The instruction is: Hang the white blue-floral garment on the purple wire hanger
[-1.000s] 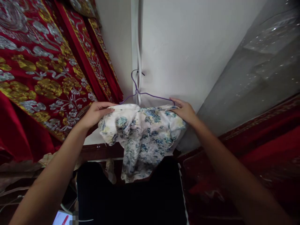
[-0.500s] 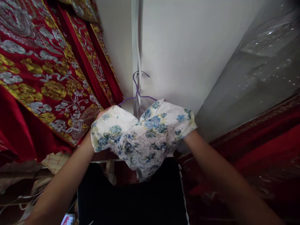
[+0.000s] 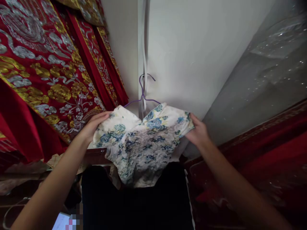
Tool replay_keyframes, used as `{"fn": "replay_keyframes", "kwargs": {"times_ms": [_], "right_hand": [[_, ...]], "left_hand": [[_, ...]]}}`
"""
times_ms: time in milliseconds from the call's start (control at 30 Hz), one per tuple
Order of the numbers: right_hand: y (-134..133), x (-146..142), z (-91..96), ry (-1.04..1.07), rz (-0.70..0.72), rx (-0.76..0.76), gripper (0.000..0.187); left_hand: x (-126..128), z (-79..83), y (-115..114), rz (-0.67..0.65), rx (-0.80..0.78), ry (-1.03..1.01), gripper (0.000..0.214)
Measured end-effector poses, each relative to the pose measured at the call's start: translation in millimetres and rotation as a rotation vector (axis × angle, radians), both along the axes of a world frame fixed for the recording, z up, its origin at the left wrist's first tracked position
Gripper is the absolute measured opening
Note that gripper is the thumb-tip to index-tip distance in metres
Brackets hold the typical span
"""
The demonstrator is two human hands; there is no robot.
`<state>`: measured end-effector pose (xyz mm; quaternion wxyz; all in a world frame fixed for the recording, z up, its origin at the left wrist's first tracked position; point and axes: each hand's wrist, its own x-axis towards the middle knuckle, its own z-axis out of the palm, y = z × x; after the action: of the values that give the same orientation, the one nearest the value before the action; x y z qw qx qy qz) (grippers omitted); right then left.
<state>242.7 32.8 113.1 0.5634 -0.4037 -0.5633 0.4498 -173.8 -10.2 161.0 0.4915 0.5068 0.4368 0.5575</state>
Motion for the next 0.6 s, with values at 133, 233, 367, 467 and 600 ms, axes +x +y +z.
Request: {"fn": "replay_keyframes", "kwargs": {"times_ms": [133,233,367,467,600], "right_hand": [[1,-12,57.0,-0.013,-0.089,0.083,0.064],[-14,-32,87.4,-0.071,-0.115,0.145,0.070],[-58,-43,99.3,-0.176,0.140,0.065,0.100],[-85,-42,100.1,-0.432,0.777,-0.026,0.102],[-89,-60,89.9,-0.614,0.851,0.157,0.052]], "left_hand": [[5,24.1,2,0.009,0.083,0.161,0.039],[12,35.8,5,0.068,0.171,0.258,0.049],[19,21.7,5,0.278,0.311,0.431,0.053],[26,-1.5,2,0.446,0.410,0.403,0.063],[50,-10.6,-4,0.415,0.446,0.090,0.076]]}}
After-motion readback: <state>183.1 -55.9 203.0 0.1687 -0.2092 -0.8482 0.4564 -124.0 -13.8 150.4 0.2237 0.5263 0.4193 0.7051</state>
